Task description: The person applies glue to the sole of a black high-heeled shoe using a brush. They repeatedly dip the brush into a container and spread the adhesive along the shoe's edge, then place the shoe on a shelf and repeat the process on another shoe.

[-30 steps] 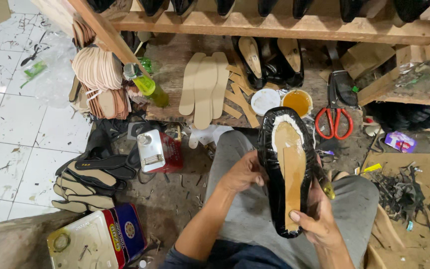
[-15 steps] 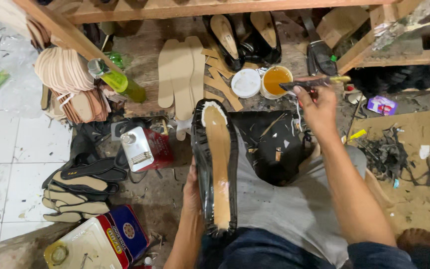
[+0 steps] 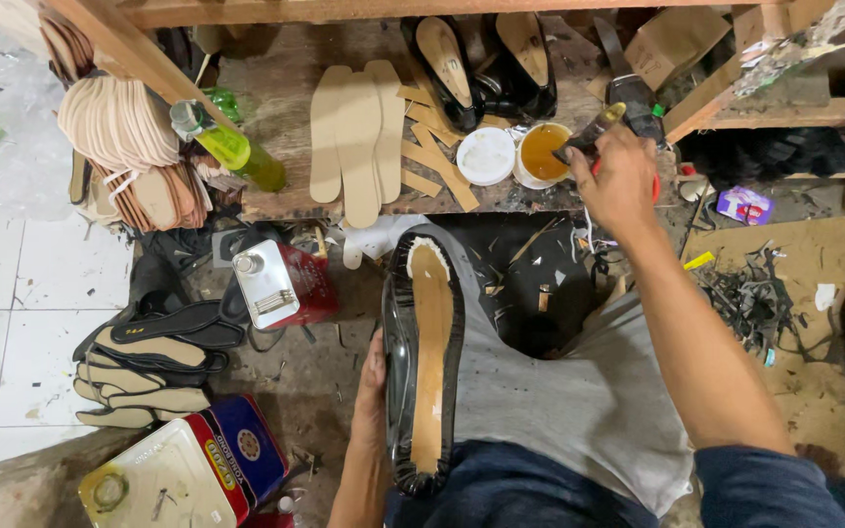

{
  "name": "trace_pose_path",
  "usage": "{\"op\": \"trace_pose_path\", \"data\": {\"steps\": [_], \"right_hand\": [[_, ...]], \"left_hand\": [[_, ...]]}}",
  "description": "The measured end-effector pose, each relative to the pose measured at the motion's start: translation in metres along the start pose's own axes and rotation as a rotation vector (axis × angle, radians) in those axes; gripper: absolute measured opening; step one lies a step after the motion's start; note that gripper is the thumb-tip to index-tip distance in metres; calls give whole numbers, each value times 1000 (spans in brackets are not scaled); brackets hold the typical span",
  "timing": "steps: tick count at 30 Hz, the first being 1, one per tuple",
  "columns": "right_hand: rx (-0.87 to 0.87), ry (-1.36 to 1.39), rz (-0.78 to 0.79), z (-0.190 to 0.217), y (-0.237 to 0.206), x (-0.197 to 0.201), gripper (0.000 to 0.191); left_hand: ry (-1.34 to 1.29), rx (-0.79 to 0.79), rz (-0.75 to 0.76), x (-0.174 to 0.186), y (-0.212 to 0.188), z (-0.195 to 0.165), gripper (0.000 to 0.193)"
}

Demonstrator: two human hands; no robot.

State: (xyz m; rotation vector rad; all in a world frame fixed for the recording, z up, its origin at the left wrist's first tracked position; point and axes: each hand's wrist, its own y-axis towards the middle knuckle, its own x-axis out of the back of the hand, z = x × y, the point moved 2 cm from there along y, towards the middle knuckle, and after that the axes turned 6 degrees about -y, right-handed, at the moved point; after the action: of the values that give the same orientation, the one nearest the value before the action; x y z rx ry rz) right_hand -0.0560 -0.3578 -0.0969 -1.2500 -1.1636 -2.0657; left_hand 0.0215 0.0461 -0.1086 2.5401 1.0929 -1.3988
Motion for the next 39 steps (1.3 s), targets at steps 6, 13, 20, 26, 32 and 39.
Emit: {"op": "trace_pose_path", "data": {"steps": [6,13,20,26,32,39], "right_hand": [[-38,-60,65,5,-3,11,26],[-379,1087,-99,48,-20,85,12],[-185,949,-240,127,-71,164,18],[-45,812,-311,154,-71,171,19],[20,728,-246,157,-70,186,24],[124,569,-234,156,-61,199,23]], "left_hand": [[88,7,56,-5,21,11,92],[16,19,91,-40,37,7,80],[70,-20,226,-88,32,-13,76],[123,-73,304,-96,26,-16,82],[216,-117,316,-89,27,-20,83],[292,-137,344,-87,25,-24,83]]}}
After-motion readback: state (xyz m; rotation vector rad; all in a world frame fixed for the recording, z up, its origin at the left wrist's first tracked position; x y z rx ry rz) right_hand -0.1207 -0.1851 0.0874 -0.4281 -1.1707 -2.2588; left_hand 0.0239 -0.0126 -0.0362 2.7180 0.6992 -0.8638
